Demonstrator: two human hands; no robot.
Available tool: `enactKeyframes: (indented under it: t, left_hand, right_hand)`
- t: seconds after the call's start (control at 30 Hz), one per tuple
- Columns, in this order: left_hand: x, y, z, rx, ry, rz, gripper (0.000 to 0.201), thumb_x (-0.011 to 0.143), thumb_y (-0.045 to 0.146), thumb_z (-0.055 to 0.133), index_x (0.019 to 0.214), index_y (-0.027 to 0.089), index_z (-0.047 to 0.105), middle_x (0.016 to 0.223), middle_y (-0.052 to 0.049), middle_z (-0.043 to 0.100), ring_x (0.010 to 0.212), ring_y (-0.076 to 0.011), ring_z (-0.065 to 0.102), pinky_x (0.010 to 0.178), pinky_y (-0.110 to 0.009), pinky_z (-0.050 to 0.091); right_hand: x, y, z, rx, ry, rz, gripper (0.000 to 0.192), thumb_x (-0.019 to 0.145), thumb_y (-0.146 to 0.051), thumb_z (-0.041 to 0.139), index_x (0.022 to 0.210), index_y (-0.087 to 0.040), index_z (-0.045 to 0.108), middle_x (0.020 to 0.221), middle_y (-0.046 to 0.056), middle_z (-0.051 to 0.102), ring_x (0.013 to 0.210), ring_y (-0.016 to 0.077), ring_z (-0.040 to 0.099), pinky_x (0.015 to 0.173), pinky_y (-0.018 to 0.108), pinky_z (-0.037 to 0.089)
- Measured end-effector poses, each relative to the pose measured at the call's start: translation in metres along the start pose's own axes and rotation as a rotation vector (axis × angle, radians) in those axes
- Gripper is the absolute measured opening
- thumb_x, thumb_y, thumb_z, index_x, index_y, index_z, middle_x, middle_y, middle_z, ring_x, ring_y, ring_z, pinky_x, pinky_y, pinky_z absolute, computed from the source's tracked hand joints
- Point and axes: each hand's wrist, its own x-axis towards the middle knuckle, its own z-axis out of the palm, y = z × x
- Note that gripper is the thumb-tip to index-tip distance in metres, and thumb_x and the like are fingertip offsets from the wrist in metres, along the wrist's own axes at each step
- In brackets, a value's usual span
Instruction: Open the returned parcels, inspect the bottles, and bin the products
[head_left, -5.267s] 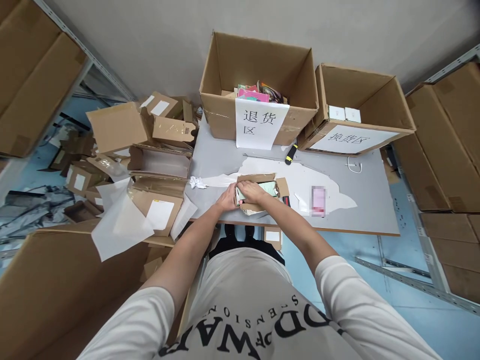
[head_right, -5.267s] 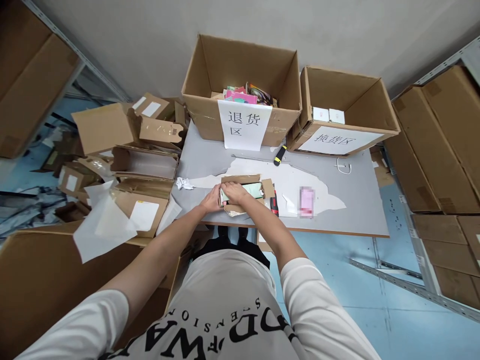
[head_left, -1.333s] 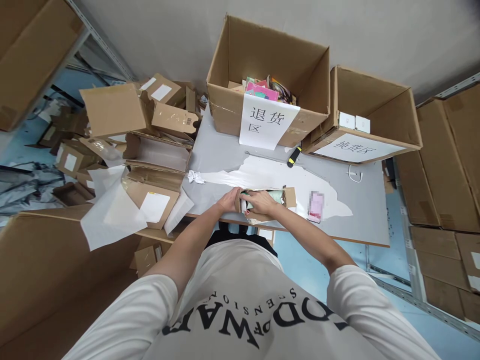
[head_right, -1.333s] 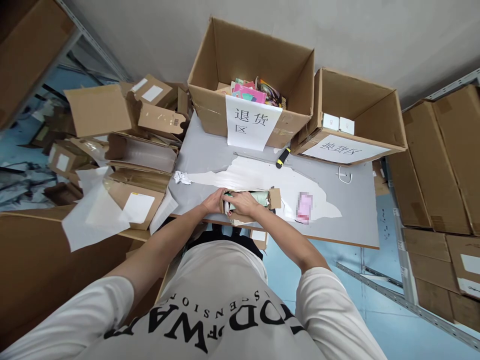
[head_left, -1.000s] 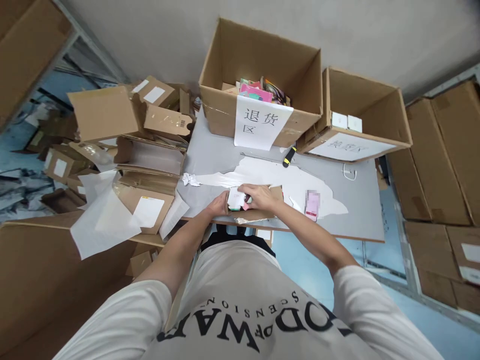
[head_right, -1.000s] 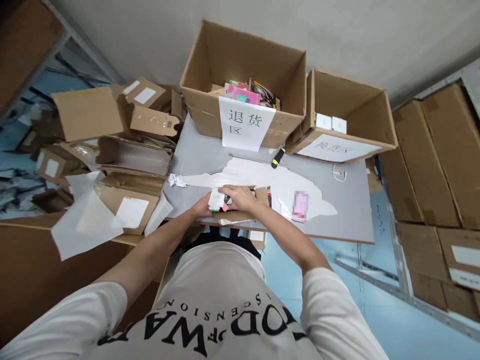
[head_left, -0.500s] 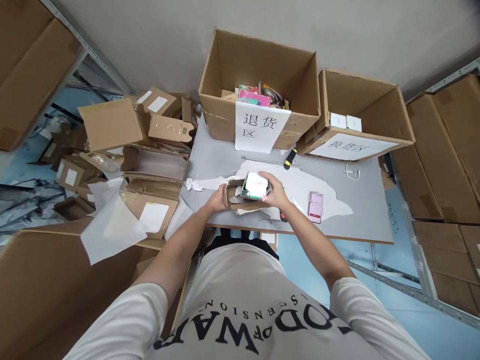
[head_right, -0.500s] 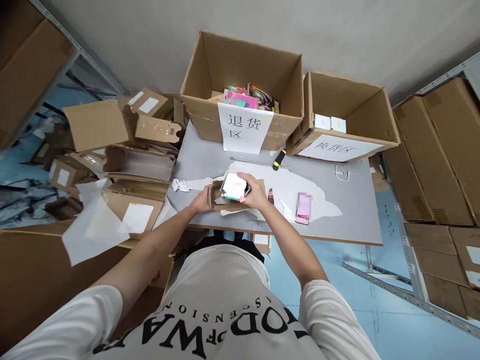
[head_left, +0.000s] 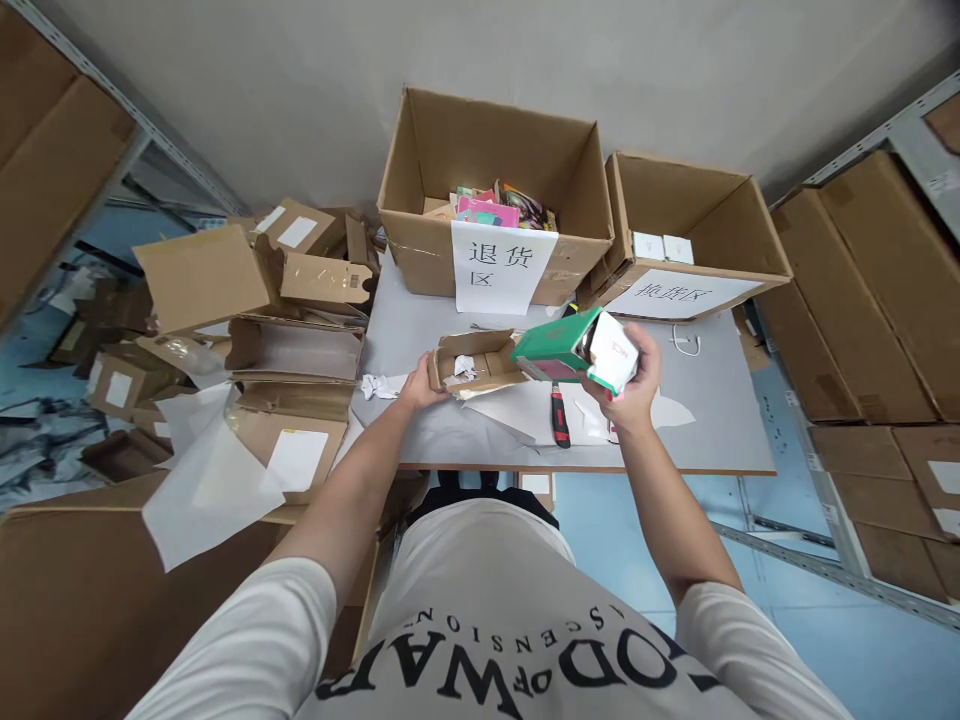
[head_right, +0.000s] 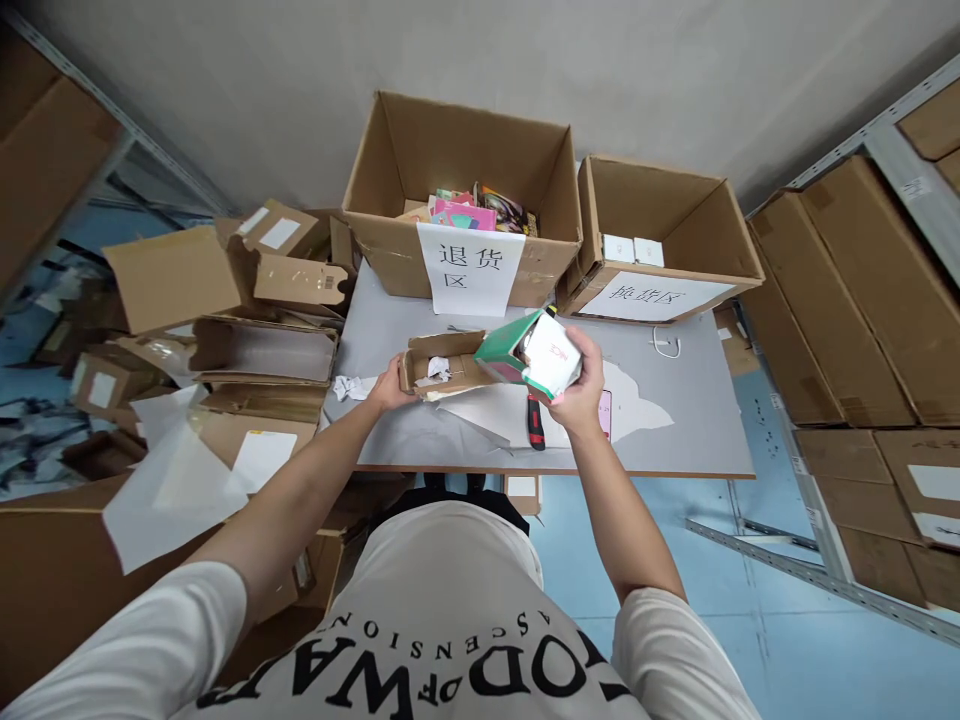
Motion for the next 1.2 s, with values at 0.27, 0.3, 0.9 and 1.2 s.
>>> enactKeyframes:
  t: [0.27,0.3,0.9,1.2]
  left_hand:
    - [0.009,0.009,0.003,-0.046,0.181,-0.293,0.111,0.06,0.034,0.077,0.147,0.011,0.012,0.132,-0.025,0.052,0.122,-0.0402,0.052,0.096,-0.053,0.044]
    - [0.008,0.01,0.004,-0.055,0.193,-0.32,0.111,0.06,0.035,0.077,0.146,0.011,0.012,0.131,-0.025,0.053,0.121,-0.0408,0.052,0.095,-0.054,0.045]
    - [-0.139,0.079,0.032,-0.244,0.096,0.386,0.096,0.071,0.043,0.073,0.148,0.022,0.019,0.148,-0.017,0.037,0.133,-0.0303,0.044,0.107,-0.045,0.041]
    - [-0.114,0.109,0.036,-0.175,-0.002,0.509,0.082,0.066,0.044,0.078,0.138,0.02,0.046,0.141,-0.014,0.049,0.13,-0.0318,0.046,0.109,-0.049,0.037]
  right_hand:
    - [-0.064,0.012,-0.011,0.049,0.012,0.066,0.08,0.057,-0.053,0.08,0.125,-0.022,0.049,0.12,0.013,0.054,0.11,0.0286,0.059,0.093,0.044,0.049]
    - [-0.072,0.015,-0.008,0.064,-0.015,0.085,0.081,0.058,-0.053,0.08,0.125,-0.022,0.049,0.12,0.013,0.055,0.109,0.0286,0.059,0.093,0.044,0.049]
    - [-0.119,0.057,0.082,0.209,-0.56,0.132,0.095,0.058,-0.074,0.068,0.129,-0.015,0.047,0.125,0.019,0.055,0.116,0.0306,0.056,0.099,0.043,0.044]
    - [-0.137,0.073,0.087,0.13,-0.677,0.101,0.081,0.069,-0.044,0.07,0.138,-0.016,0.037,0.137,0.019,0.048,0.127,0.0305,0.048,0.104,0.048,0.04]
